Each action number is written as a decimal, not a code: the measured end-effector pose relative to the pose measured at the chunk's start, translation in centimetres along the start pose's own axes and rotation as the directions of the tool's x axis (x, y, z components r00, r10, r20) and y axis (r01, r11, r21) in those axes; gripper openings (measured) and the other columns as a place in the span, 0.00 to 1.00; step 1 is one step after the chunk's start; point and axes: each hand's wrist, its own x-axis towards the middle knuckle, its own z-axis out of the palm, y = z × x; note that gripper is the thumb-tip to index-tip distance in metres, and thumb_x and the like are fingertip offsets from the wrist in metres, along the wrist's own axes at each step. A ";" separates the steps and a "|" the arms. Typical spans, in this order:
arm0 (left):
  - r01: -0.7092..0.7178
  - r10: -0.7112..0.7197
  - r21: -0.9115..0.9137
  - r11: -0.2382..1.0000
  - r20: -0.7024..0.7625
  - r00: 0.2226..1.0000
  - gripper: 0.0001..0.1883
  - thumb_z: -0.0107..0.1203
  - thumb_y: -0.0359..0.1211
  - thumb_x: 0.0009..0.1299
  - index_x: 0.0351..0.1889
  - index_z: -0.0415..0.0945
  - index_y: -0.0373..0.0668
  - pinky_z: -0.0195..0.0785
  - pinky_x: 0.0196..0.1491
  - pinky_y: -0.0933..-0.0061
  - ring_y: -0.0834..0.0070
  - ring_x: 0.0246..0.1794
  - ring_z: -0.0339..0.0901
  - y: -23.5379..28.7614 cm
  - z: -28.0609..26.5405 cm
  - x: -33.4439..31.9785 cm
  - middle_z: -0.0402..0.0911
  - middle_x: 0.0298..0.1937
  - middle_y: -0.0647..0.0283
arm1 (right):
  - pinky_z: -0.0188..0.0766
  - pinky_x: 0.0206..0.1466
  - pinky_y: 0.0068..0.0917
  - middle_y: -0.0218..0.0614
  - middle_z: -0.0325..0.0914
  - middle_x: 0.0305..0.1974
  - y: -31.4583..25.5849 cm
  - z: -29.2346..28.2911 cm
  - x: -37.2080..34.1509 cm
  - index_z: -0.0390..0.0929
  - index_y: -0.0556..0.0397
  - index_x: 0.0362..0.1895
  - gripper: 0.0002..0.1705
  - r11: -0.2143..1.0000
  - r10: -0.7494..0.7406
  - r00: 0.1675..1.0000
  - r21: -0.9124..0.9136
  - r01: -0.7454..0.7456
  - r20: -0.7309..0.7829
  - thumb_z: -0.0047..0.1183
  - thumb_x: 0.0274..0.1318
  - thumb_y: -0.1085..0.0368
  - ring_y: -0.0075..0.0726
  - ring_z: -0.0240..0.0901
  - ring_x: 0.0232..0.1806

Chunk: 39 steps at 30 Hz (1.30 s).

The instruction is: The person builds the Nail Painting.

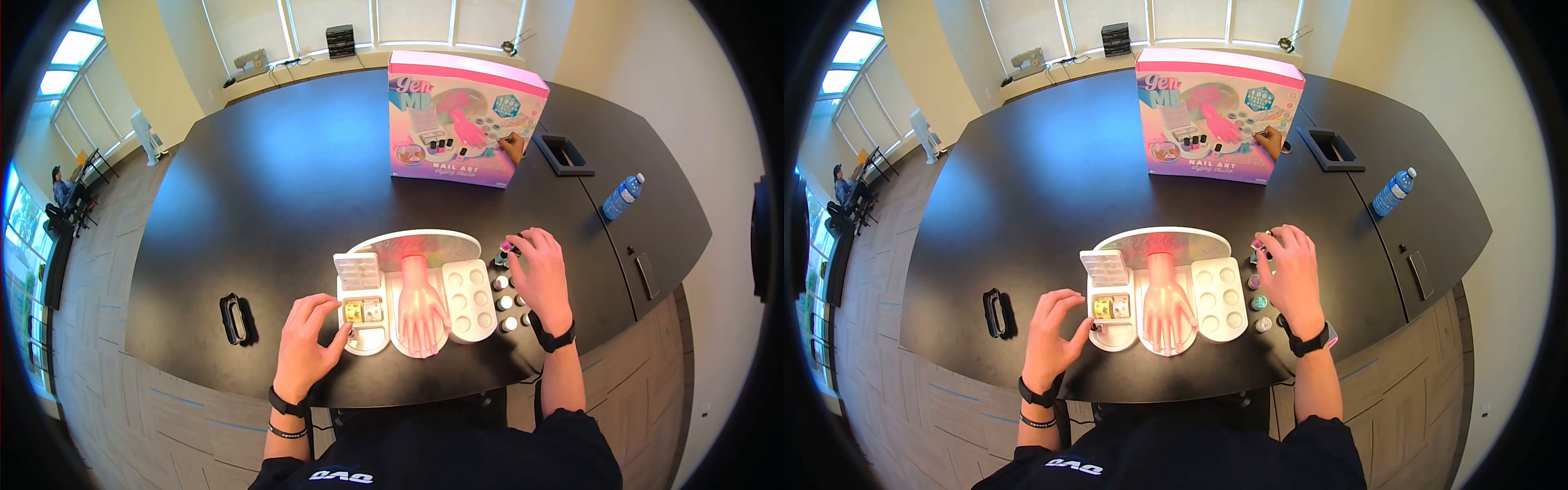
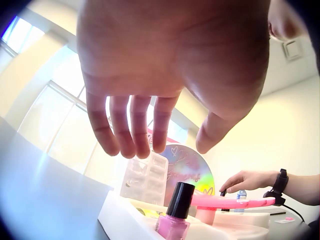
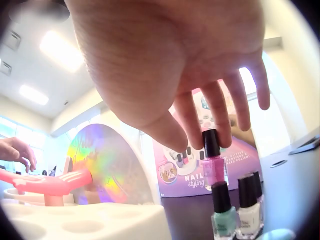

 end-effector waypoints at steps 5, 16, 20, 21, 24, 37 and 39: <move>-0.081 0.078 -0.060 0.995 -0.056 0.995 0.17 0.73 0.26 0.65 0.52 0.84 0.38 0.78 0.56 0.57 0.53 0.54 0.82 1.2 0.8 0.6 0.85 0.54 0.55 | 0.73 0.68 0.52 0.41 0.83 0.51 -2.9 -2.2 -0.7 0.88 0.48 0.51 0.14 0.993 -0.077 0.997 0.091 0.075 0.016 0.65 0.61 0.70 0.56 0.77 0.64; -0.122 0.162 -0.304 0.945 0.109 0.981 0.22 0.76 0.26 0.65 0.57 0.84 0.38 0.81 0.61 0.58 0.54 0.57 0.86 4.9 3.6 1.3 0.87 0.57 0.55 | 0.77 0.62 0.49 0.39 0.83 0.51 -8.2 -2.4 -2.9 0.88 0.47 0.52 0.18 0.849 -0.348 0.934 0.451 0.276 0.083 0.66 0.56 0.74 0.54 0.80 0.60; -0.142 0.206 -0.332 0.932 0.165 0.965 0.23 0.74 0.26 0.66 0.59 0.83 0.38 0.82 0.59 0.58 0.54 0.56 0.87 5.7 4.3 1.3 0.88 0.57 0.52 | 0.78 0.61 0.46 0.39 0.83 0.51 -9.8 -2.2 -3.6 0.88 0.48 0.54 0.20 0.772 -0.431 0.900 0.545 0.327 0.072 0.68 0.55 0.73 0.52 0.81 0.57; -0.141 0.204 -0.331 0.933 0.165 0.965 0.23 0.74 0.26 0.66 0.59 0.83 0.38 0.82 0.59 0.58 0.54 0.56 0.87 5.8 4.4 1.2 0.88 0.57 0.52 | 0.78 0.61 0.45 0.38 0.83 0.52 -10.0 -2.0 -3.8 0.89 0.47 0.55 0.21 0.762 -0.457 0.887 0.543 0.353 0.064 0.68 0.56 0.73 0.50 0.81 0.58; -0.100 0.180 -0.390 0.915 0.175 0.968 0.23 0.74 0.25 0.67 0.60 0.83 0.38 0.82 0.59 0.59 0.54 0.56 0.88 5.5 4.7 0.8 0.89 0.57 0.53 | 0.80 0.62 0.44 0.38 0.86 0.54 -11.0 -2.2 -3.9 0.91 0.48 0.53 0.18 0.744 -0.473 0.876 0.576 0.339 0.095 0.70 0.57 0.72 0.50 0.83 0.59; -0.006 0.077 -0.333 0.943 0.199 0.977 0.17 0.72 0.22 0.66 0.53 0.84 0.38 0.83 0.55 0.62 0.56 0.50 0.89 3.6 2.3 0.3 0.90 0.50 0.54 | 0.81 0.63 0.46 0.41 0.86 0.56 -10.2 -2.1 -3.7 0.91 0.48 0.54 0.20 0.707 -0.464 0.884 0.622 0.336 0.050 0.69 0.56 0.73 0.53 0.84 0.59; 0.023 0.038 -0.308 0.951 0.192 0.981 0.16 0.72 0.22 0.66 0.51 0.85 0.40 0.83 0.54 0.63 0.57 0.50 0.89 3.1 1.8 0.2 0.90 0.49 0.56 | 0.80 0.63 0.47 0.41 0.86 0.56 -9.2 -1.8 -3.7 0.90 0.47 0.56 0.21 0.762 -0.406 0.913 0.564 0.317 0.035 0.69 0.57 0.72 0.54 0.82 0.60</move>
